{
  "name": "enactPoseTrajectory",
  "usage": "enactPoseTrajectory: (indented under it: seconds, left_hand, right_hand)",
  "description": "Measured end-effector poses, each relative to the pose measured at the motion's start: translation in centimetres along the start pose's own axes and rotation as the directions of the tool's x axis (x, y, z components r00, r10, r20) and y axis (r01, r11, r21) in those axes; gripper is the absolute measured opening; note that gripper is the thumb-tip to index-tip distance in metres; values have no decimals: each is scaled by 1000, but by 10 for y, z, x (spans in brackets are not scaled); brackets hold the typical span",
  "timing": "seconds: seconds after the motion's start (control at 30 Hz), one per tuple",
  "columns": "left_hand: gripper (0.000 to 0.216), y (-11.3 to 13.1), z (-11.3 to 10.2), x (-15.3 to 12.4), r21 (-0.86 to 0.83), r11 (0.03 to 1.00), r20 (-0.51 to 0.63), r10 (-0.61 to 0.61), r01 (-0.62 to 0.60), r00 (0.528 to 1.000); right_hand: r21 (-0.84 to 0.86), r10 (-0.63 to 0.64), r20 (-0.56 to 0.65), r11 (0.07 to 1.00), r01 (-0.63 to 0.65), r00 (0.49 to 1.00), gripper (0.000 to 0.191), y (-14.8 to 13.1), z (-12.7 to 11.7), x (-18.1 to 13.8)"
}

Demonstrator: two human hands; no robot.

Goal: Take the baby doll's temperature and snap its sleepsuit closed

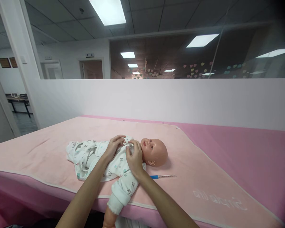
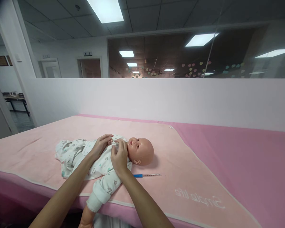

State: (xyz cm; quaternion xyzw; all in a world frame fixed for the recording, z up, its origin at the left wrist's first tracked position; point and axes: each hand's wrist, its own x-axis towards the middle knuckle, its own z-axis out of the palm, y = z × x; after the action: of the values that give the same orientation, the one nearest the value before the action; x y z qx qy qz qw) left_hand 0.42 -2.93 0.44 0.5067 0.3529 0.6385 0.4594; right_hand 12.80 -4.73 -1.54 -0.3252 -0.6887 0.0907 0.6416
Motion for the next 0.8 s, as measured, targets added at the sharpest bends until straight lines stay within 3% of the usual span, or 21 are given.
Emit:
enactPoseTrajectory:
  seconds: [0.1, 0.17, 0.27, 0.37, 0.53, 0.63, 0.73, 0.8]
  left_hand:
    - [24, 5, -8, 3, -105, 993, -113, 43, -55, 993]
    - [23, 12, -16, 1, -71, 996, -113, 51, -60, 992]
    - [17, 21, -28, -7, 154, 988, 44, -19, 12, 999]
    - [12, 26, -36, -14, 371, 927, 212, -142, 55, 967]
    - [10, 26, -42, -17, 413, 907, 335, -234, 81, 913]
    - [9, 24, -43, -18, 376, 924, 353, -215, 72, 911]
    - [11, 22, -45, -18, 346, 936, 378, -203, 66, 903]
    - [13, 20, -46, -17, 335, 940, 372, -196, 66, 907]
  right_hand:
    - [-46, -12, 57, 999, 14, 998, 21, 1, 0, -2]
    - [-53, -15, 61, 998, 19, 998, 20, 1, 0, -2]
    - [-45, -31, 43, 998, 33, 999, 18, 0, -1, -2]
    - [-44, -66, 33, 997, 68, 997, 16, -3, -3, -1]
    - [-103, -99, 47, 989, 104, 994, 17, -7, -4, -1]
    - [-170, -182, 165, 963, 210, 969, 16, -10, -4, 2]
    - [-173, -289, 373, 912, 372, 882, 13, -12, 1, 8]
    - [-166, -311, 449, 892, 420, 838, 12, -12, 5, 12]
